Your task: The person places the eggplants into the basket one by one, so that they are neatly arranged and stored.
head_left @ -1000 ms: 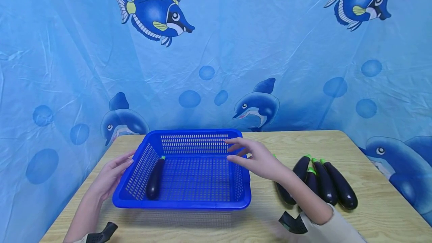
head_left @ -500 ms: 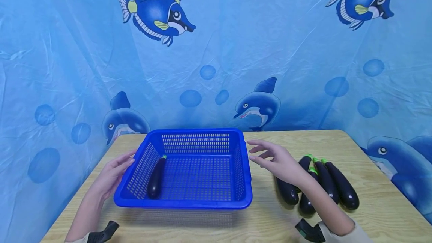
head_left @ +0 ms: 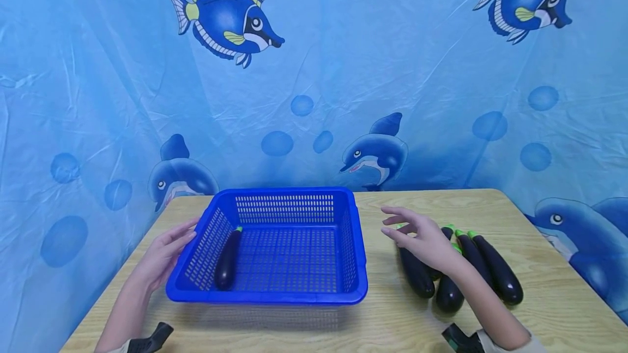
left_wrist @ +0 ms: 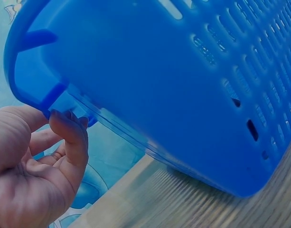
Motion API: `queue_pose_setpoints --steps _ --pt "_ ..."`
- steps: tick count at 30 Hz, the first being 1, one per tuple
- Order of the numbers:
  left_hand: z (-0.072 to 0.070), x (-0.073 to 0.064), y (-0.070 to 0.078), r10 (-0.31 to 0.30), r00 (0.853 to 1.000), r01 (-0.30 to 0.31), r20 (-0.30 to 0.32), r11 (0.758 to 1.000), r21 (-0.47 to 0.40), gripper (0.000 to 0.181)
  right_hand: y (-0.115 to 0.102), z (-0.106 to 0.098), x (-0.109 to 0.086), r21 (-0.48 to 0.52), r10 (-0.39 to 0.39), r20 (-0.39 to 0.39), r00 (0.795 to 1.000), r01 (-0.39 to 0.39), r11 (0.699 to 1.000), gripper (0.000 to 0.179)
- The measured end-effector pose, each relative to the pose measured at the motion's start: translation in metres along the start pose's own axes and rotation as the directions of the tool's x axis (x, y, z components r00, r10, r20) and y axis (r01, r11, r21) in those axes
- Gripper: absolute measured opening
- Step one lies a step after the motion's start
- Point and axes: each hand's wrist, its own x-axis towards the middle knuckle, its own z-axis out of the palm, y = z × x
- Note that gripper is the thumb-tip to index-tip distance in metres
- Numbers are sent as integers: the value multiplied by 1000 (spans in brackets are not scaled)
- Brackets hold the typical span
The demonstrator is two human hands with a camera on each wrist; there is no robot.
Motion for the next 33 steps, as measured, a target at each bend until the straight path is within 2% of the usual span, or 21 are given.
queue_pose_setpoints --steps 6,13,18,26,33 --pt "0 0 0 -16 1000 16 4 1000 1 45 12 -4 0 -28 63 -37 997 -64 998 52" --pt "3 0 3 -26 1000 27 -13 999 20 54 24 -9 1 -86 75 -59 995 -80 993 54" --pt "2 -1 2 -9 1000 10 -16 1000 22 48 30 -9 3 -111 102 -76 992 -110 988 54" --pt "0 -1 1 -24 1000 24 3 1000 -14 43 42 -9 5 -120 159 -55 986 -165 979 56" --pt "1 -1 1 -2 1000 2 4 1000 -17 35 47 -4 7 -104 265 -32 964 -267 958 56"
